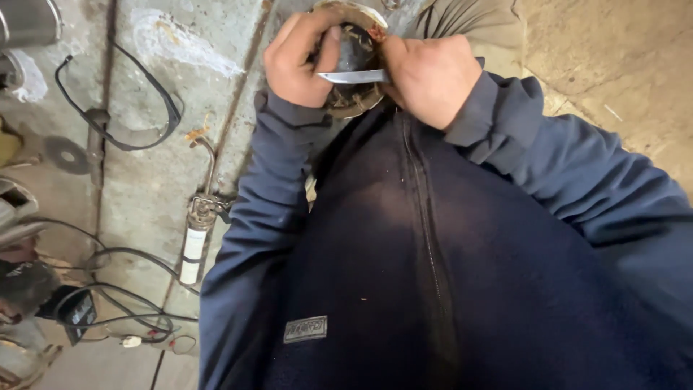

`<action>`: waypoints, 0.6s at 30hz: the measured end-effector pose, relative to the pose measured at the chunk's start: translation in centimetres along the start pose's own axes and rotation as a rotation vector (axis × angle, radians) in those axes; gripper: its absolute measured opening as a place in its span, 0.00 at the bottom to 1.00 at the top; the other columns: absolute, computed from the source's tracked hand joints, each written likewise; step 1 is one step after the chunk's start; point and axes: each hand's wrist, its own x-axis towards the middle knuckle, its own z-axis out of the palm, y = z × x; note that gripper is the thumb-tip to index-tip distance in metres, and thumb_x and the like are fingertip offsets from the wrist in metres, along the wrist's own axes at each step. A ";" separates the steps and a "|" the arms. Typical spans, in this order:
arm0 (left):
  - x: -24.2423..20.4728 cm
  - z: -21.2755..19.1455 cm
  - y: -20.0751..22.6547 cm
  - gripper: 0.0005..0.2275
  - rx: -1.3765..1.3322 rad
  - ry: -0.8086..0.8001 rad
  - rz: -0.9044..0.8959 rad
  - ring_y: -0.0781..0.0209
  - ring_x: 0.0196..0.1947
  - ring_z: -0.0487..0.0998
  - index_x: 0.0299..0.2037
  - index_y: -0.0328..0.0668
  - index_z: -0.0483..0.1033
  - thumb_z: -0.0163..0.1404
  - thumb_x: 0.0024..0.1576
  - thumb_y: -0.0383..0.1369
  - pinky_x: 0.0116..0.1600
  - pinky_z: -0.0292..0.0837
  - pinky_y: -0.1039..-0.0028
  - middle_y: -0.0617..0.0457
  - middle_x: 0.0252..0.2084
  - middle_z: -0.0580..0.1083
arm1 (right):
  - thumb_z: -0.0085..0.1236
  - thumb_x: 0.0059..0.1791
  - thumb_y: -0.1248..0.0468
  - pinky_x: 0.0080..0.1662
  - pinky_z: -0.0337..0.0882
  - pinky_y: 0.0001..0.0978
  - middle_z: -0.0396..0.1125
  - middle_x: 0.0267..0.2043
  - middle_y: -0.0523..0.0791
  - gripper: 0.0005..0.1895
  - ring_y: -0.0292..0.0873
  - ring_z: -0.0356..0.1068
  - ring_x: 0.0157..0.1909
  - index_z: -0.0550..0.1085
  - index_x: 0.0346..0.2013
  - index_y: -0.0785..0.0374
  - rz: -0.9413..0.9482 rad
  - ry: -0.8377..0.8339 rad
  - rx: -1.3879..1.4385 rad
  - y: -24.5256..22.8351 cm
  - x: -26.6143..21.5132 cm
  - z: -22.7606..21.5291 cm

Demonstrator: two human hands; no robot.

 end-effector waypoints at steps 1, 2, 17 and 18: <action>0.1 0.0 -0.1 0.06 -0.009 -0.005 0.032 0.58 0.36 0.79 0.49 0.38 0.78 0.55 0.64 0.21 0.43 0.74 0.74 0.48 0.39 0.75 | 0.65 0.49 0.56 0.30 0.68 0.41 0.68 0.30 0.46 0.17 0.50 0.71 0.30 0.69 0.39 0.64 -0.021 -0.019 0.049 0.3 -0.2 0.2; 0.2 0.0 -0.2 0.06 -0.017 -0.009 0.063 0.57 0.37 0.80 0.49 0.38 0.78 0.55 0.65 0.20 0.44 0.74 0.74 0.48 0.40 0.76 | 0.65 0.49 0.54 0.30 0.69 0.42 0.68 0.30 0.47 0.19 0.51 0.71 0.29 0.68 0.40 0.65 -0.042 -0.038 0.099 0.6 -0.5 0.5; -0.1 0.4 0.4 0.12 0.428 -0.306 0.472 0.58 0.42 0.76 0.54 0.47 0.80 0.58 0.61 0.30 0.47 0.67 0.65 0.57 0.44 0.74 | 0.60 0.56 0.53 0.36 0.68 0.45 0.69 0.31 0.50 0.14 0.57 0.72 0.34 0.75 0.41 0.62 0.287 -0.011 0.526 3.4 -6.9 2.3; -0.1 0.5 0.3 0.12 0.428 -0.310 0.470 0.58 0.42 0.76 0.54 0.47 0.80 0.58 0.61 0.30 0.47 0.67 0.65 0.57 0.44 0.74 | 0.60 0.56 0.53 0.36 0.68 0.45 0.69 0.31 0.50 0.14 0.57 0.72 0.34 0.75 0.41 0.62 0.290 -0.012 0.529 3.7 -6.9 2.3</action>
